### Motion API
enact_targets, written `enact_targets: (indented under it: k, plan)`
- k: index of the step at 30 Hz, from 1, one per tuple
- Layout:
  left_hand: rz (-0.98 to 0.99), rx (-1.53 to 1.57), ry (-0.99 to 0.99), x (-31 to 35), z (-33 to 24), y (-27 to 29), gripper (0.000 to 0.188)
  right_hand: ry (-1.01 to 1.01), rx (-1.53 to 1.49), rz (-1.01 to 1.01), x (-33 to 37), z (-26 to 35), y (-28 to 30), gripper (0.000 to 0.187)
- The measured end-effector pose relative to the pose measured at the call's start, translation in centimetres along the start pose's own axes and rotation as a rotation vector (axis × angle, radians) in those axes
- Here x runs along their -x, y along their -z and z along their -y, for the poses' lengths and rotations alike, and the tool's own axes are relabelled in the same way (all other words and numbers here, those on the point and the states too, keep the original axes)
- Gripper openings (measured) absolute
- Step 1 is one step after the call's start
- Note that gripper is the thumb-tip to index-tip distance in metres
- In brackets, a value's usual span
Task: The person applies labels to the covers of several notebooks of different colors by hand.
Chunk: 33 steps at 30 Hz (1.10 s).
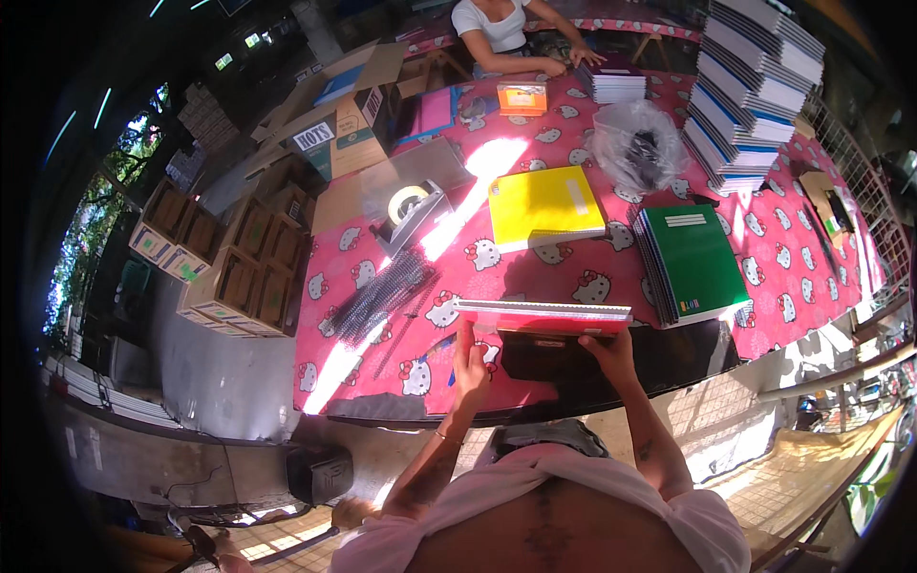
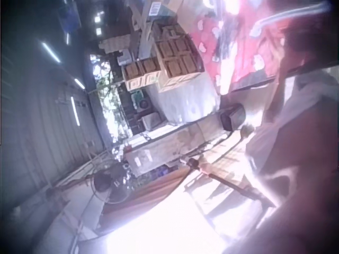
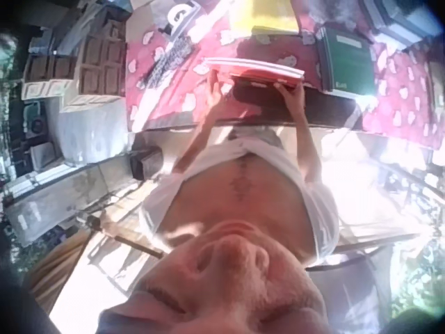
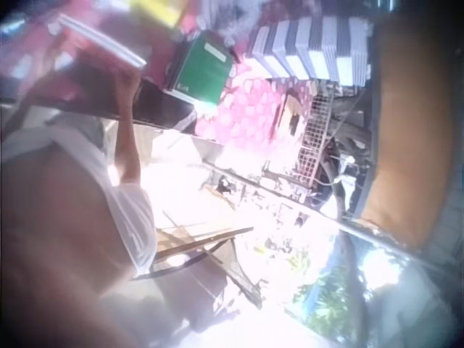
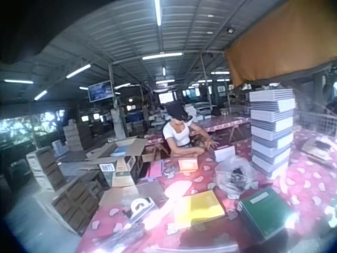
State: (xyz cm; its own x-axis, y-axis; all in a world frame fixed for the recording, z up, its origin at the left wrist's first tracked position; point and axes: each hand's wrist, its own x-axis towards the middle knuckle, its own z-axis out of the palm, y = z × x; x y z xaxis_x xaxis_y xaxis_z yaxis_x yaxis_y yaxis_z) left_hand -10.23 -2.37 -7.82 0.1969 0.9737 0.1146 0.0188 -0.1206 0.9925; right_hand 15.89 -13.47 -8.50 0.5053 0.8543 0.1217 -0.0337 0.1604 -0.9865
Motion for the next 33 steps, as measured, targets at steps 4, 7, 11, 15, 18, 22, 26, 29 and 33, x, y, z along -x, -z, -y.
enact_targets:
  k: [4,7,11,15,18,22,26,29,33]
  plan:
    - [-0.048,-0.665,-0.195,-7.5,-2.0,3.6,0.043,0.013,-0.092,-0.047,0.2,1.2,1.2,0.045]
    - [-0.085,-1.181,-0.308,-12.9,3.1,10.7,0.036,0.031,-0.018,0.012,0.4,1.5,0.3,0.053]
    - [-0.002,-1.001,-0.242,-13.2,1.9,10.2,0.035,0.526,0.482,-0.311,0.5,13.1,-3.3,0.061]
    - [-0.004,-1.009,-0.599,-12.4,-2.9,9.9,0.031,0.763,1.04,0.164,1.1,18.5,-11.9,0.044]
    - [0.134,-0.86,-0.415,-10.2,-7.4,8.6,0.026,0.791,1.058,0.17,-1.1,16.2,-16.0,0.035]
    - [0.132,-0.511,-0.335,-5.1,-13.8,6.3,0.017,0.562,1.0,0.313,-3.8,13.7,-15.8,0.026]
    - [0.101,-0.411,-0.492,-4.4,-12.3,5.9,0.022,0.634,0.972,0.249,-4.3,13.8,-16.5,0.019]
    - [0.091,-0.397,-0.49,-5.0,-11.0,5.6,0.021,0.567,0.963,0.29,-4.5,14.1,-16.6,0.02]
    - [0.073,-0.436,-0.559,-5.1,-11.3,5.1,0.018,0.566,0.998,0.255,-4.4,14.2,-16.5,0.021]
